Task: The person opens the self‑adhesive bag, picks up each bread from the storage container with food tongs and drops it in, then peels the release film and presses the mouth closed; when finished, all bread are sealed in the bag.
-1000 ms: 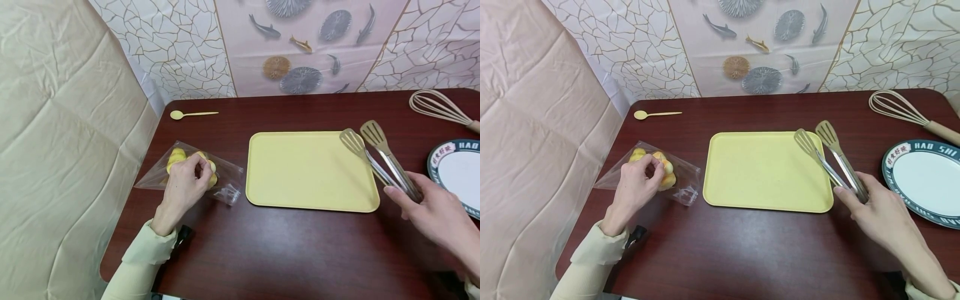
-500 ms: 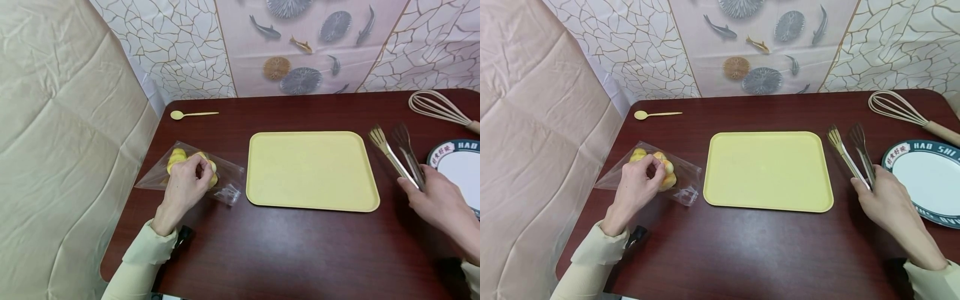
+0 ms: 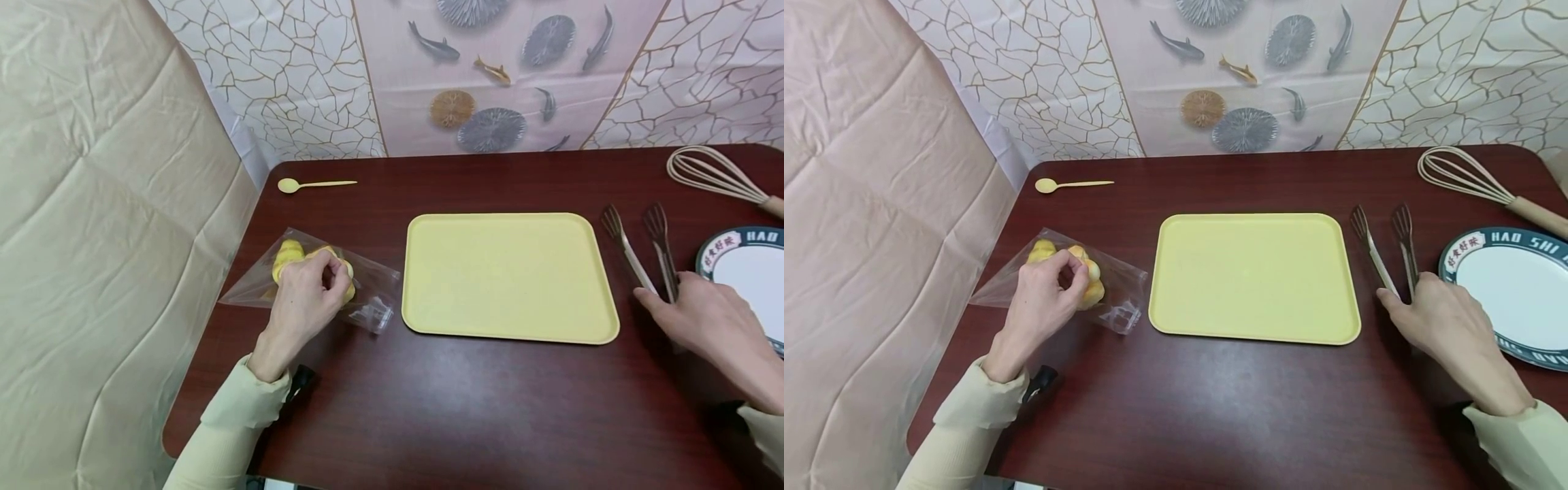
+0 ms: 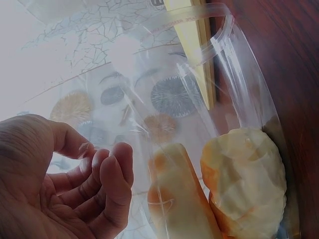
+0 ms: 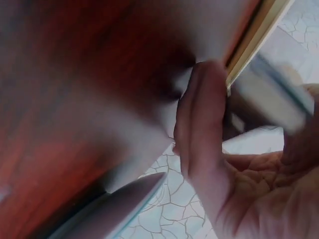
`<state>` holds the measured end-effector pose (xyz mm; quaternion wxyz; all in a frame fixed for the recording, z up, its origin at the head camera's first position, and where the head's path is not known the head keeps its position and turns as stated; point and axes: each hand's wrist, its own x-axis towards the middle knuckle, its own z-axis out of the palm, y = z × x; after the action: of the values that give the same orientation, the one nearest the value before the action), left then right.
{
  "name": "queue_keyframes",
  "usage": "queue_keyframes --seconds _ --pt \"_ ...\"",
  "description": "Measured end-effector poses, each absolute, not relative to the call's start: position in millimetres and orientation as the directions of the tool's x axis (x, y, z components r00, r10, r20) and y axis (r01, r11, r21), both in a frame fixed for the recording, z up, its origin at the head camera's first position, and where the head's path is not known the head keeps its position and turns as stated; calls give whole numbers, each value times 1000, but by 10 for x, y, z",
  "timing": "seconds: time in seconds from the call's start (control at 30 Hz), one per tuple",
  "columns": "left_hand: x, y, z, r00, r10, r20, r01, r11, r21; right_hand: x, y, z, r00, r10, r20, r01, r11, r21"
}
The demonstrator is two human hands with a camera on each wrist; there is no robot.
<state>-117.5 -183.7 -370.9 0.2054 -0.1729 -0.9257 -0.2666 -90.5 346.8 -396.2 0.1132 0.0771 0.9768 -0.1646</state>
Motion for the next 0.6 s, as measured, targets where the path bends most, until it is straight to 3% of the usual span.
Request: queue_keyframes --seconds 0.43,0.6 --pt "-1163 -1843 -3685 -853 233 468 441 802 404 -945 3435 -3910 -941 174 -290 232 956 -179" --pt "-1157 -1849 -3683 -854 239 462 440 806 396 -920 3384 -3812 -955 220 -198 254 952 -168"
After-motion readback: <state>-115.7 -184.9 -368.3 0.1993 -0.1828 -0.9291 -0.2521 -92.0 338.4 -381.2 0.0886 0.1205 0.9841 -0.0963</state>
